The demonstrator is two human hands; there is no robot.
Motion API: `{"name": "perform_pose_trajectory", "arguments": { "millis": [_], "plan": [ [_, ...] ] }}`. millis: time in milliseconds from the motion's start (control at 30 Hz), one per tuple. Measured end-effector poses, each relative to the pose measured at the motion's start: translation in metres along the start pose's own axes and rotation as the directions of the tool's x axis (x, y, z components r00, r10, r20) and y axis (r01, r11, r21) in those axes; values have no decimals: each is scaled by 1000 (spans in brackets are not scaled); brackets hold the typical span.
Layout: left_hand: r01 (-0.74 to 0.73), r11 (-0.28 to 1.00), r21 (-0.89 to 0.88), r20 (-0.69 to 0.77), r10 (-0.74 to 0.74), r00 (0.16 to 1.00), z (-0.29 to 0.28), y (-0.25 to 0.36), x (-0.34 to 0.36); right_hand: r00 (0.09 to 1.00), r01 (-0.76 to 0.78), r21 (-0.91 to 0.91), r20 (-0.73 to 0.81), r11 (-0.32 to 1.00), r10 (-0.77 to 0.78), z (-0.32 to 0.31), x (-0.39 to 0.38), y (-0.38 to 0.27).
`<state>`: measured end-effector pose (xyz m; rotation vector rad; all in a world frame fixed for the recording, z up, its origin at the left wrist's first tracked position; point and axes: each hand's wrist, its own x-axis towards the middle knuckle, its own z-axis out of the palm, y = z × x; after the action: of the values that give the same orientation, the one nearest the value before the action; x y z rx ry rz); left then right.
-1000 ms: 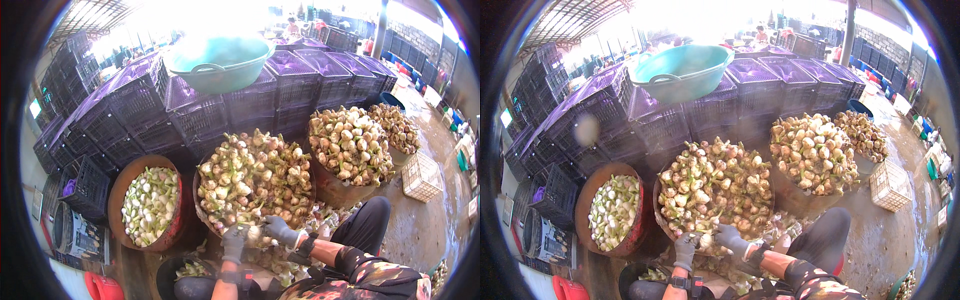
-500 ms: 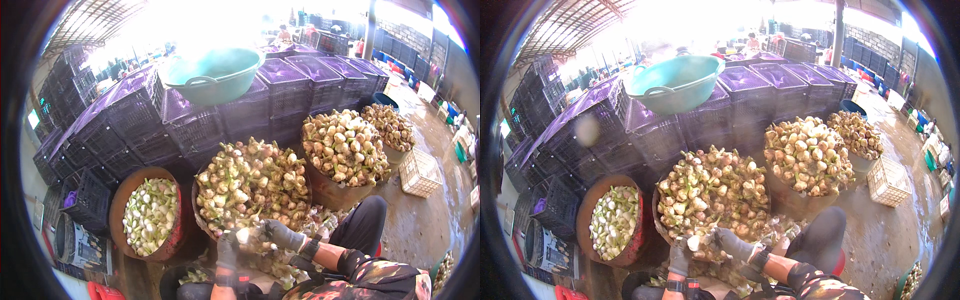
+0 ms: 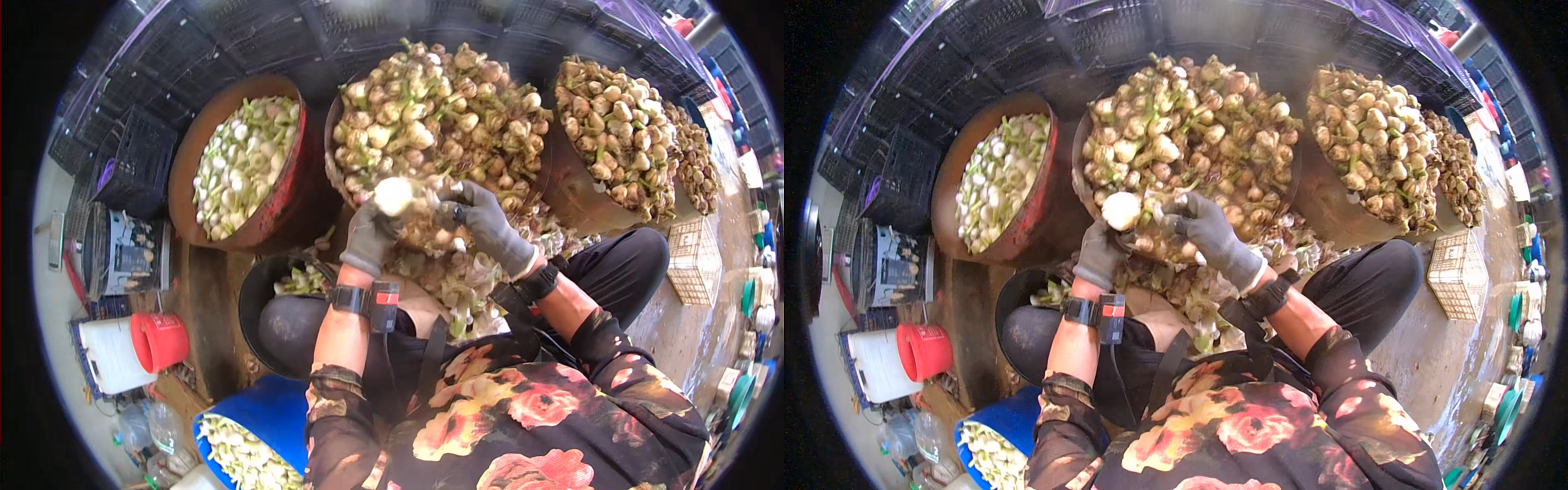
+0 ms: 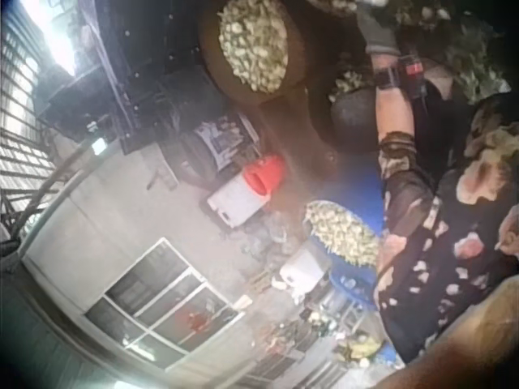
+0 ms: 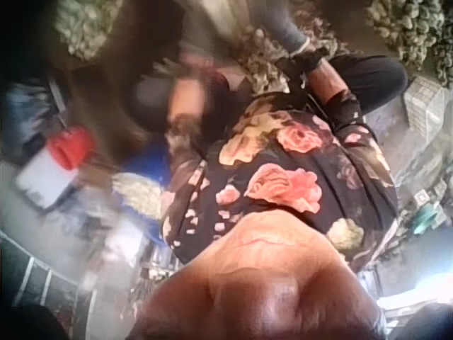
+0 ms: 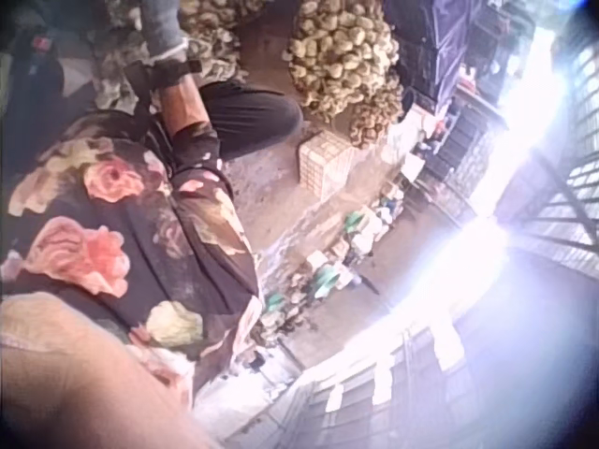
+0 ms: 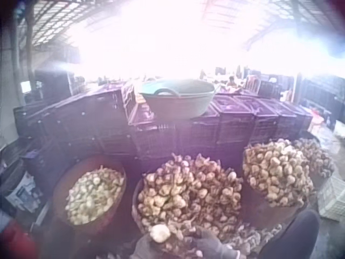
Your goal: Peel the outer skin and remove stalks from onions or similar root vegetables by hand.
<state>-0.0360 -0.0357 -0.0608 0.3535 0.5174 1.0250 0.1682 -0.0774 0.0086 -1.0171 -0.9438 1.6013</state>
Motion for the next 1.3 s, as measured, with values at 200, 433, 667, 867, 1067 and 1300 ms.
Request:
{"name": "perform_pose_trajectory", "arguments": {
  "millis": [200, 433, 667, 867, 1067, 1300],
  "plan": [
    [68, 998, 11, 1, -68, 998, 22, 6, -10, 989, 23, -275, -135, 961, -62, 23, 16, 5],
    [30, 913, 406, 24, -44, 999, 17, 1, -9, 999, -50, 23, -14, 999, 50, 27, 24, 5],
    [-211, 773, 598, 161, 142, 977, 10, -3, -11, 999, -31, 38, -42, 999, 33, 25, 8, -6],
    [-197, 676, 710, 118, 161, 980, 13, -12, -6, 997, 32, 29, -76, 999, -30, 19, 16, -3],
    [-298, 618, 728, 251, 164, 954, 12, -15, -4, 999, -30, -365, -42, 930, 16, 23, 21, 3],
    [-213, 683, 698, 202, 98, 975, -1, -20, 0, 990, -100, -383, -132, 918, 52, 21, 22, 4]
  ]
}}
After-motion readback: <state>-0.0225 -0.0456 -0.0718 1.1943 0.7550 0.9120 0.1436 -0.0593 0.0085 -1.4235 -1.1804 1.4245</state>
